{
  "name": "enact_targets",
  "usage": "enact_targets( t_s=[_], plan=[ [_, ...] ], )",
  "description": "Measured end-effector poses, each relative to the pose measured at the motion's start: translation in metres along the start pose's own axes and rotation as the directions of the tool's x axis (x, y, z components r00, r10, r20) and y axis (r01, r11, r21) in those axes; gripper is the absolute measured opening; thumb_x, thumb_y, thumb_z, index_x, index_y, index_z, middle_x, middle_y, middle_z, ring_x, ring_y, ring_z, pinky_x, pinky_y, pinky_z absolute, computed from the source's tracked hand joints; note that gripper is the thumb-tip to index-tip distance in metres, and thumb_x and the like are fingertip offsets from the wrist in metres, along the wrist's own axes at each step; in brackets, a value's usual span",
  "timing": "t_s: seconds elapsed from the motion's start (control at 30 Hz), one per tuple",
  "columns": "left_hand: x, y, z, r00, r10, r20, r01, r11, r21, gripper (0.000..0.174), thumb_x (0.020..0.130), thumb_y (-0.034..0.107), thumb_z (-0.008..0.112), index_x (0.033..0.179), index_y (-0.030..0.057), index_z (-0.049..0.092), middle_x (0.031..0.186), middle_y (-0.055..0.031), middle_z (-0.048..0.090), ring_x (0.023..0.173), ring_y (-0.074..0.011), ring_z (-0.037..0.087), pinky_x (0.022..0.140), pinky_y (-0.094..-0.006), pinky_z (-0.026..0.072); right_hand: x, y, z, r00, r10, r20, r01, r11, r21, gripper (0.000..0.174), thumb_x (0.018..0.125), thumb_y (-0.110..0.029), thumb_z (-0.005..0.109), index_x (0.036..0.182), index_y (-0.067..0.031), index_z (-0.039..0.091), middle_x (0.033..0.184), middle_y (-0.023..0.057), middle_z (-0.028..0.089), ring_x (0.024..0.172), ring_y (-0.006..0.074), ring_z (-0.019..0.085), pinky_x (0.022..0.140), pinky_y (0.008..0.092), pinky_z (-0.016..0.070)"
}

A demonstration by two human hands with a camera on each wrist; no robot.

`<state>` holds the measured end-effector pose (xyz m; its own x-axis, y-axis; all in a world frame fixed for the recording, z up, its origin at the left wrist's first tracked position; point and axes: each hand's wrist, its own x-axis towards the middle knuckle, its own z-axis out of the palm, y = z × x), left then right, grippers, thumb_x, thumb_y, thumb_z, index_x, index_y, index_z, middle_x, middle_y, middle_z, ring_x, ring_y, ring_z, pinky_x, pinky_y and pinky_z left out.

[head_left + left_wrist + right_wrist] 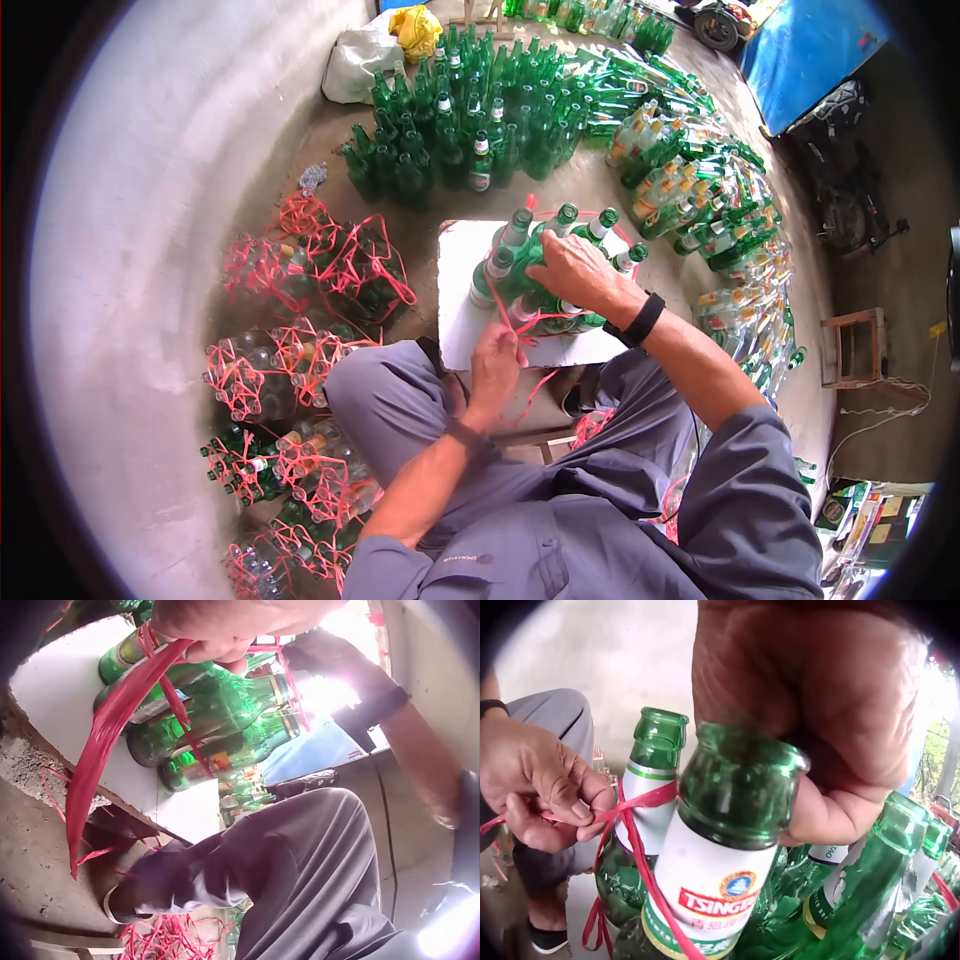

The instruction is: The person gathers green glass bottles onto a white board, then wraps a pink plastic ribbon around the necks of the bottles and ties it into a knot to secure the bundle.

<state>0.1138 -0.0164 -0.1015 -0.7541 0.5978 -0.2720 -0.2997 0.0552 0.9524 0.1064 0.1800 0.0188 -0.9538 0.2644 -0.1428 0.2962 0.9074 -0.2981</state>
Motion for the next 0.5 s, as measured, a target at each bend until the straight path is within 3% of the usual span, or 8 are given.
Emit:
enact_targets(
  t_s=[0.13, 0.2, 0.3, 0.33, 0.43, 0.47, 0.5],
  plan=[
    [-0.012, 0.029, -0.004, 0.986, -0.138, 0.096, 0.154, 0.971, -0.185, 0.012, 0.101, 0.016, 0.048, 0.096, 0.0070, 0.055, 0.068, -0.0049, 0.060, 0.049, -0.0053, 0.046, 0.044, -0.0210, 0.0335, -0.015, -0.005, -0.002, 0.988, -0.045, -0.145, 0.046, 0.999, 0.003, 0.037, 0.084, -0.025, 0.072, 0.095, 0.0069, 0.056, 0.078, 0.0231, 0.064, 0.077, 0.0413, 0.066, 0.067, 0.0487, 0.0513],
    [-0.020, 0.047, -0.004, 0.984, -0.139, 0.112, 0.157, 0.973, -0.167, 0.013, 0.102, 0.017, 0.048, 0.097, 0.0066, 0.055, 0.068, -0.0054, 0.060, 0.047, -0.0057, 0.045, 0.043, -0.0211, 0.0336, -0.027, -0.012, -0.006, 0.861, -0.194, -0.471, 0.161, 0.981, -0.109, 0.029, 0.087, -0.026, 0.069, 0.089, 0.0002, 0.057, 0.072, 0.0150, 0.061, 0.069, 0.0366, 0.064, 0.060, 0.0467, 0.0499],
    [-0.026, 0.050, -0.002, 0.979, -0.136, 0.154, 0.162, 0.972, -0.173, 0.015, 0.101, 0.018, 0.048, 0.099, 0.0050, 0.054, 0.068, -0.0068, 0.060, 0.045, -0.0068, 0.046, 0.041, -0.0221, 0.0349, -0.062, -0.037, -0.010, 0.817, -0.129, -0.563, 0.107, 0.992, -0.072, 0.024, 0.085, -0.024, 0.072, 0.096, -0.0053, 0.060, 0.069, 0.0098, 0.058, 0.061, 0.0318, 0.062, 0.053, 0.0419, 0.0482],
    [-0.028, 0.049, -0.001, 0.975, -0.129, 0.179, 0.164, 0.967, -0.194, 0.016, 0.101, 0.018, 0.047, 0.102, 0.0038, 0.054, 0.068, -0.0078, 0.061, 0.044, -0.0076, 0.046, 0.041, -0.0230, 0.0360, -0.070, -0.041, -0.002, 0.764, -0.184, -0.618, 0.144, 0.983, -0.115, 0.020, 0.085, -0.022, 0.072, 0.094, -0.0076, 0.062, 0.067, 0.0074, 0.057, 0.054, 0.0281, 0.060, 0.046, 0.0400, 0.0457],
    [-0.032, 0.037, 0.000, 0.976, -0.125, 0.177, 0.162, 0.964, -0.213, 0.018, 0.102, 0.020, 0.048, 0.094, 0.0062, 0.055, 0.068, -0.0058, 0.060, 0.044, -0.0076, 0.048, 0.042, -0.0226, 0.0361, -0.097, -0.051, 0.024, 0.916, -0.036, -0.399, 0.091, 0.988, 0.121, 0.020, 0.086, -0.024, 0.068, 0.082, -0.0050, 0.065, 0.066, 0.0132, 0.063, 0.061, 0.0332, 0.065, 0.052, 0.0432, 0.0496],
    [-0.035, 0.035, 0.001, 0.976, -0.124, 0.180, 0.161, 0.966, -0.205, 0.018, 0.102, 0.020, 0.048, 0.094, 0.0062, 0.055, 0.068, -0.0058, 0.060, 0.044, -0.0076, 0.048, 0.042, -0.0226, 0.0361, -0.099, -0.051, 0.035, 0.914, -0.031, -0.404, 0.089, 0.988, 0.126, 0.020, 0.086, -0.024, 0.068, 0.082, -0.0050, 0.065, 0.066, 0.0132, 0.063, 0.061, 0.0332, 0.065, 0.052, 0.0432, 0.0496],
    [-0.038, 0.035, 0.002, 0.978, -0.105, 0.182, 0.136, 0.976, -0.168, 0.019, 0.102, 0.021, 0.048, 0.094, 0.0064, 0.057, 0.067, -0.0051, 0.060, 0.045, -0.0080, 0.049, 0.043, -0.0233, 0.0368, -0.098, -0.052, 0.044, 0.965, 0.055, -0.257, 0.003, 0.976, 0.219, 0.023, 0.086, -0.026, 0.066, 0.080, -0.0037, 0.066, 0.068, 0.0164, 0.064, 0.064, 0.0365, 0.065, 0.057, 0.0465, 0.0506]
  ],
)
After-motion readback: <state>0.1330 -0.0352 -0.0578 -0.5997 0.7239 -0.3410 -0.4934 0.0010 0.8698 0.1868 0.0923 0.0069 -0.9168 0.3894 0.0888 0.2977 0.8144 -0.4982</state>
